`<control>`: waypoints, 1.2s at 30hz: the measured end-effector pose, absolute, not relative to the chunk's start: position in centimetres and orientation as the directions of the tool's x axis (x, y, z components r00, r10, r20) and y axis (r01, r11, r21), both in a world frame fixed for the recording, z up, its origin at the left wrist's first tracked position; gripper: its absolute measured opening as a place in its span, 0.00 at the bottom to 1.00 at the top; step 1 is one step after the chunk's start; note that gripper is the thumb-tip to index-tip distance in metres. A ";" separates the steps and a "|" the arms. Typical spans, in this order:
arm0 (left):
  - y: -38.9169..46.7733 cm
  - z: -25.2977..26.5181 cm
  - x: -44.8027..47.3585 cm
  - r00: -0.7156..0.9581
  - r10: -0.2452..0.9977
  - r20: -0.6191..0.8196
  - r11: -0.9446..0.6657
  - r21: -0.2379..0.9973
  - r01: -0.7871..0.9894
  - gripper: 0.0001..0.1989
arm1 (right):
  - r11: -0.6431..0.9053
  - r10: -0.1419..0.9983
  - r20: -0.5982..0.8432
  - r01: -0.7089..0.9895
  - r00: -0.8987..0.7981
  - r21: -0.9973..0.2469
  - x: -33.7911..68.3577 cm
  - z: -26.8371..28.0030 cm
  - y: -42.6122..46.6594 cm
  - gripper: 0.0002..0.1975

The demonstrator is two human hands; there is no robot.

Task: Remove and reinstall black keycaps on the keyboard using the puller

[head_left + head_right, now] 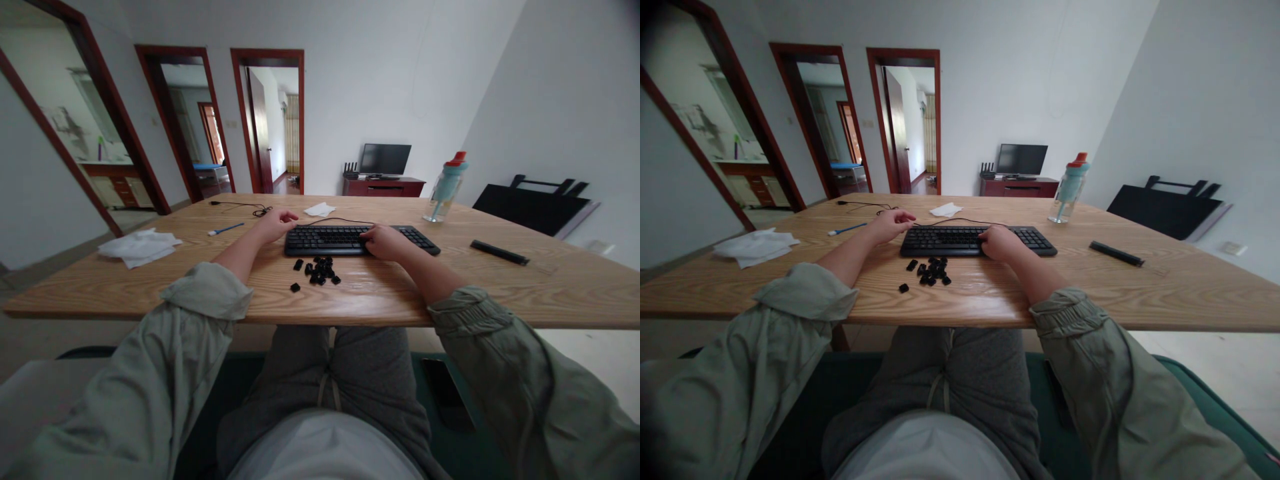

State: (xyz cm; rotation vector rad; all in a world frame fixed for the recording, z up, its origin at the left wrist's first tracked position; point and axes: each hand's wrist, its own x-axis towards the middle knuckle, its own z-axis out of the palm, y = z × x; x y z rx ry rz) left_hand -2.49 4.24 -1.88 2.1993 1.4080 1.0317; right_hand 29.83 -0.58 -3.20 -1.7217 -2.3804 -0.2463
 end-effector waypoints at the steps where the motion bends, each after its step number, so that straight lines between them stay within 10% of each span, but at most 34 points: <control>1: 4.1 -1.8 -2.5 0.251 0.884 0.395 -0.457 0.608 0.649 0.16 | 0.313 0.917 0.258 0.950 -0.303 0.002 29.8 -3.2 -0.7 0.22; 8: 4.2 -1.7 -2.5 0.265 0.884 0.386 -0.458 0.593 0.662 0.17 | 0.190 0.967 0.212 0.952 -0.140 -0.239 30.4 -3.2 -0.7 0.22; 19: 4.3 -2.0 -2.5 0.276 0.881 0.383 -0.465 0.598 0.653 0.16 | 0.305 0.914 0.248 0.946 -0.322 0.105 29.4 -3.2 -1.7 0.21; 36: 3.9 -1.8 -2.3 0.307 0.884 0.352 -0.461 0.550 0.696 0.16 | 0.303 0.910 0.269 0.949 -0.316 0.089 29.8 -4.5 -1.8 0.25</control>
